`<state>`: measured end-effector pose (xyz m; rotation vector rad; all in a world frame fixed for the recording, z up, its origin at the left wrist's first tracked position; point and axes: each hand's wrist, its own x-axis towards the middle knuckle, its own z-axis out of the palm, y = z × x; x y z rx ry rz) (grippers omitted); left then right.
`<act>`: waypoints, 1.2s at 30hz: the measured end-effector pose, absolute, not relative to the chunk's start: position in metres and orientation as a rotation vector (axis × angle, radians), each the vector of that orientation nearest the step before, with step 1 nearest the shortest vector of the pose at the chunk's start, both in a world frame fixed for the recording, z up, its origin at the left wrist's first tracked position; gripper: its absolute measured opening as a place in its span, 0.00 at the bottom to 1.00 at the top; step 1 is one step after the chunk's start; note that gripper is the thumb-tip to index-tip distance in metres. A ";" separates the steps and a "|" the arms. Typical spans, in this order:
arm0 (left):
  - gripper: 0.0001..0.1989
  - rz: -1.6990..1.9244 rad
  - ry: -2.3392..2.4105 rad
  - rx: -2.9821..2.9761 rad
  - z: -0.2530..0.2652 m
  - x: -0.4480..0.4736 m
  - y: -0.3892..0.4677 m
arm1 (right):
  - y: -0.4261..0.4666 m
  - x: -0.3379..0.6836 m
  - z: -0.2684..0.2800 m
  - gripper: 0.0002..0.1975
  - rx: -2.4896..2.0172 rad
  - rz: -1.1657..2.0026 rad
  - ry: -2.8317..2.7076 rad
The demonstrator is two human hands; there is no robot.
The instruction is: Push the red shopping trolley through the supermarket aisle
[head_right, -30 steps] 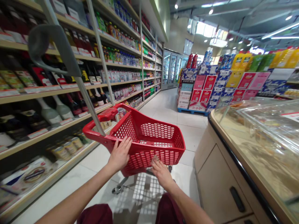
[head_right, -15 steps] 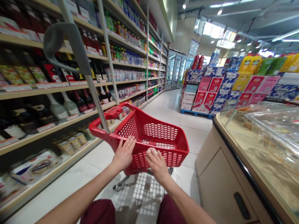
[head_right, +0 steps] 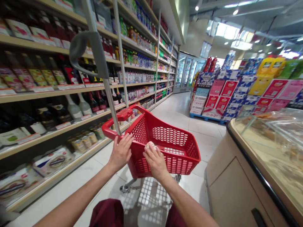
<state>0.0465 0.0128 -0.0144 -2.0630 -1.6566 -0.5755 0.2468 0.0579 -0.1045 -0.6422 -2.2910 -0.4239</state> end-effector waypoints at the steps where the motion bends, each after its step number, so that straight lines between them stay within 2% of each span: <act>1: 0.27 -0.574 -1.681 -2.030 -0.012 0.040 0.011 | 0.058 0.243 -0.109 0.17 -0.620 -0.421 -2.305; 5: 0.28 -0.497 -1.720 -2.075 -0.009 0.024 0.008 | 0.047 0.228 -0.130 0.12 -0.479 -0.376 -2.474; 9: 0.26 -0.543 -1.672 -2.129 -0.009 0.016 0.004 | 0.048 0.206 -0.099 0.17 -0.529 -0.402 -2.354; 12: 0.25 -0.664 -1.771 -1.896 -0.007 0.003 0.003 | 0.054 0.199 -0.094 0.18 -0.564 -0.408 -2.318; 16: 0.31 -0.560 -1.904 -1.691 -0.009 -0.017 0.002 | 0.048 0.193 -0.115 0.13 -0.410 -0.376 -2.465; 23: 0.33 -0.388 -1.907 -1.716 -0.008 -0.024 0.000 | 0.052 0.139 -0.059 0.16 -0.441 -0.426 -2.251; 29: 0.33 -0.365 -1.904 -1.752 -0.004 -0.026 -0.002 | 0.041 0.140 -0.097 0.11 -0.267 -0.406 -2.479; 34: 0.30 -0.360 -1.920 -1.730 -0.006 -0.025 -0.001 | 0.047 0.114 -0.041 0.16 -0.495 -0.384 -2.166; 36: 0.30 -0.340 -1.909 -1.729 -0.006 -0.026 -0.001 | 0.053 0.113 -0.041 0.15 -0.519 -0.406 -2.169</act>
